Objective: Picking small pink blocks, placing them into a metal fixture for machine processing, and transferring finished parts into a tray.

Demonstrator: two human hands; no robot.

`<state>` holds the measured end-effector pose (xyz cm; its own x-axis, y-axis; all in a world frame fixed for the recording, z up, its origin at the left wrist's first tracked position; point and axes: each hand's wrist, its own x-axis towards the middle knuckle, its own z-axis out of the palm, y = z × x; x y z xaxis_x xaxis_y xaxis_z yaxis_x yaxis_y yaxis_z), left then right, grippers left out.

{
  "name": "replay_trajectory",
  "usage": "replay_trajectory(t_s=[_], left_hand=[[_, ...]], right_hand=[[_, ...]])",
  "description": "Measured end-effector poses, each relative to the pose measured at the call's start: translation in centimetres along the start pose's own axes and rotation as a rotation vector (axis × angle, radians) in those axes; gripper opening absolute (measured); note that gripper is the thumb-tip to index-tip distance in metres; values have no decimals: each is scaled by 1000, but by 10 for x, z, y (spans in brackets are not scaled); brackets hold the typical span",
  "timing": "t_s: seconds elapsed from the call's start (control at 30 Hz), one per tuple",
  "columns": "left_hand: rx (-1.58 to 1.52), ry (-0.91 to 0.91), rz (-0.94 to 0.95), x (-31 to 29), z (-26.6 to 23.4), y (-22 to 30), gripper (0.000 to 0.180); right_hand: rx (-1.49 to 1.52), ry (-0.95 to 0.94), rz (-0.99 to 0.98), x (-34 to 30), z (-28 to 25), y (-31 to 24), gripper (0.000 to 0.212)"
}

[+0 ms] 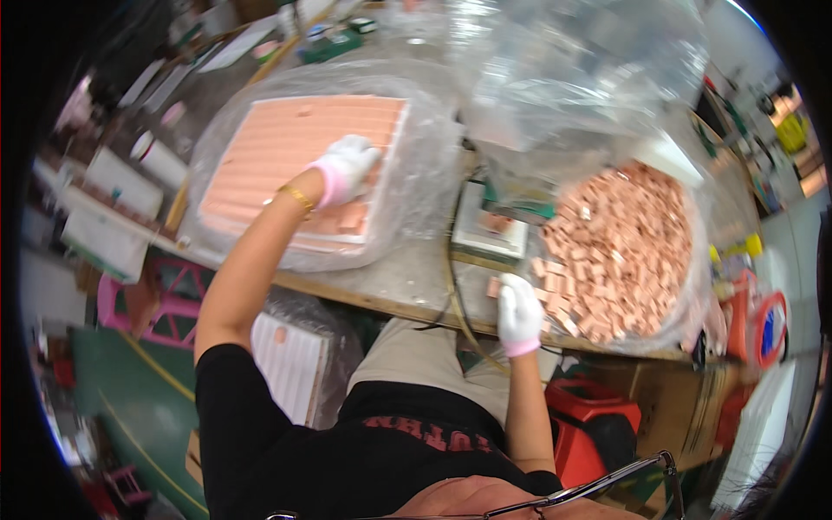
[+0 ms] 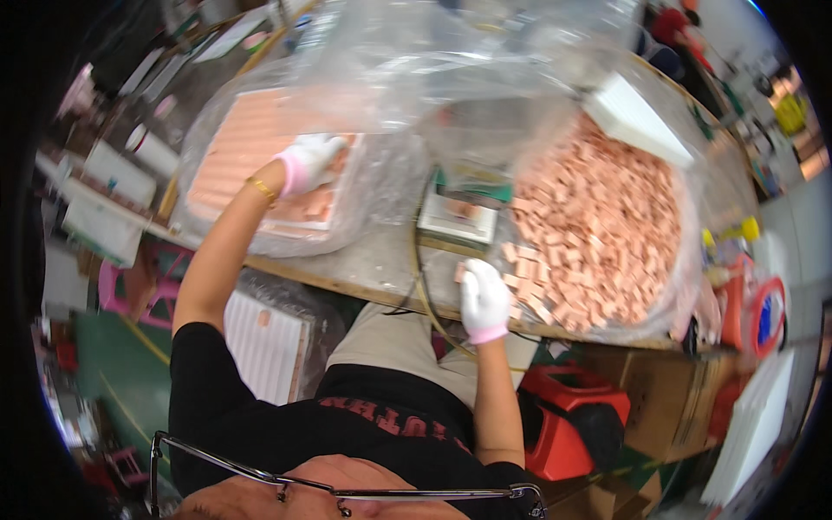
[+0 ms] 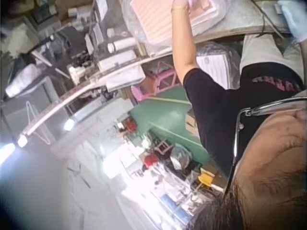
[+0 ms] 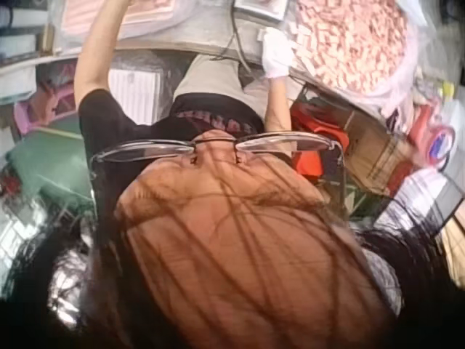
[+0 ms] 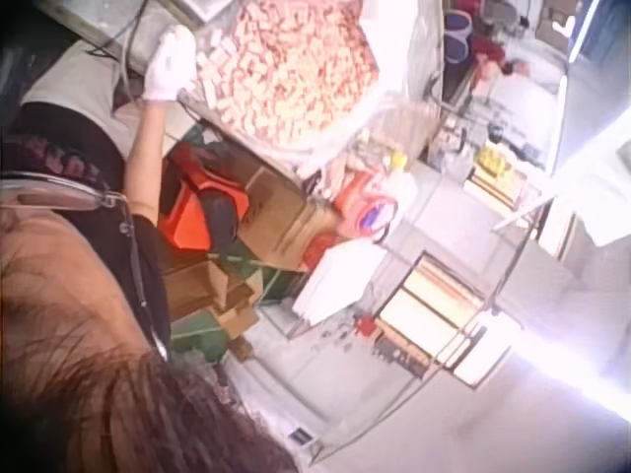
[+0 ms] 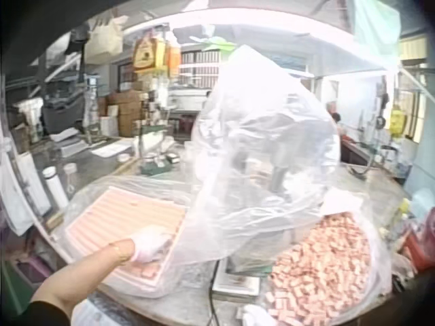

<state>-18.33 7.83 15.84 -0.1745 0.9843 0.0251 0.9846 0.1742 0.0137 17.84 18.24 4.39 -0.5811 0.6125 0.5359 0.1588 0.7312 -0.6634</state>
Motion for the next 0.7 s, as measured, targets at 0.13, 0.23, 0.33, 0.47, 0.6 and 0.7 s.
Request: replay_trajectory(t_s=[0.13, 0.23, 0.33, 0.47, 0.6, 0.7], left_hand=[[-82, 41, -145, -41, -22, -14, 48], [-272, 555, -193, -76, -22, -25, 53], [-965, 503, -340, -123, -32, -8, 57], [-1806, 513, -289, -178, 8, 25, 57], [-2384, 390, -320, -197, 46, 80, 60], [-2640, 395, -281, -198, 75, 104, 50]], right_hand=[[55, -79, 18, 3, 10, -15, 17], [-6, -39, -14, 10, 11, -19, 18], [-32, -36, -78, 19, 15, -33, 22], [43, -186, -208, 60, 50, -81, 32], [3, -253, -242, 80, 111, -112, 43], [-28, -210, -218, 88, 139, -132, 44]])
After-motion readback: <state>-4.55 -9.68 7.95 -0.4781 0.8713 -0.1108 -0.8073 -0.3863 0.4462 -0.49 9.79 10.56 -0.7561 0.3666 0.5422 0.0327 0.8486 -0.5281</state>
